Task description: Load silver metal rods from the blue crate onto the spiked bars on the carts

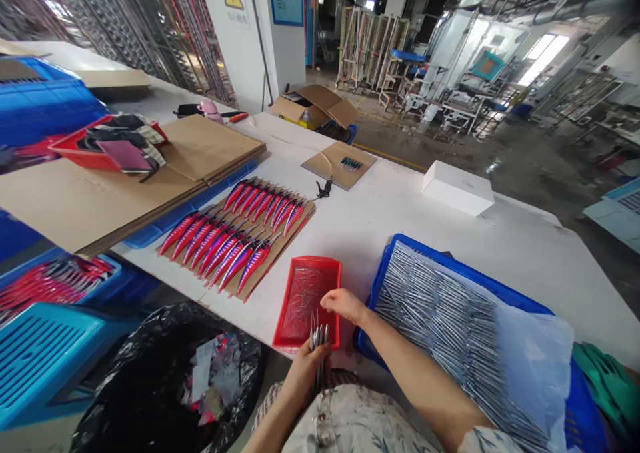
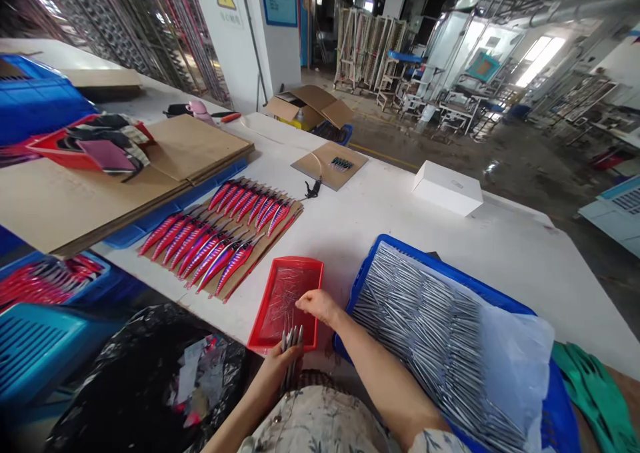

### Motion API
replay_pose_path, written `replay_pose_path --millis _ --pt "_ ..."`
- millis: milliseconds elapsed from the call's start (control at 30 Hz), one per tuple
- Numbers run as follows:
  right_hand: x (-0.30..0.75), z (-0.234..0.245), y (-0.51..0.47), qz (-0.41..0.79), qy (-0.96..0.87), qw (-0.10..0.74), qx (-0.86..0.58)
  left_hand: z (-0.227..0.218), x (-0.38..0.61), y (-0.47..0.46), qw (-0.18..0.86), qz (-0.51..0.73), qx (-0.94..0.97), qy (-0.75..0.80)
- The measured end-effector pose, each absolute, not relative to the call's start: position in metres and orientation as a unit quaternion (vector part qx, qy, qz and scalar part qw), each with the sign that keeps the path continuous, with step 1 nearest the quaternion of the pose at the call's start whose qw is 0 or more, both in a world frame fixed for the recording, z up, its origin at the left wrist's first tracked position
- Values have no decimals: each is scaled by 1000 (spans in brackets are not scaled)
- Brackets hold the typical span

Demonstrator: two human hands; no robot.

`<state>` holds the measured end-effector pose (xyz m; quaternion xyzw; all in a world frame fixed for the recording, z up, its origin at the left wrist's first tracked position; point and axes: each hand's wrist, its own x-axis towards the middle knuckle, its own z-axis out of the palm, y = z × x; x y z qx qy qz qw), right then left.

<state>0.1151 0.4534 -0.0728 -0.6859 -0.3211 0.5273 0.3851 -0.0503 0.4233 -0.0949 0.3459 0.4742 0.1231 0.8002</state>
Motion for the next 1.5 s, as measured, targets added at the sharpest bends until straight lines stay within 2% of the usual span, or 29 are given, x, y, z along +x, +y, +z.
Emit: replay_pose_path --millis 167,333,600,833,967,1133,1367,1500 --pt "89 -83 445 550 -270 420 -669 -93 -47 424 815 126 336 454" --pt "117 -83 469 525 -205 464 -684 -90 -48 421 819 123 337 448" --pt "105 -78 446 656 -198 419 -596 -91 -51 426 826 124 316 450" --pt "109 -80 462 573 -176 483 -639 -89 -52 424 832 123 318 438" --pt "125 -75 472 570 -198 448 -659 -92 -52 425 830 119 304 452" --pt "96 -79 451 657 -228 375 -613 -94 -50 427 838 118 293 446" --pt "102 -87 471 600 -198 419 -652 -89 -54 427 845 107 301 430" --pt "118 -78 486 562 -214 413 -684 -84 -55 427 840 105 289 448"
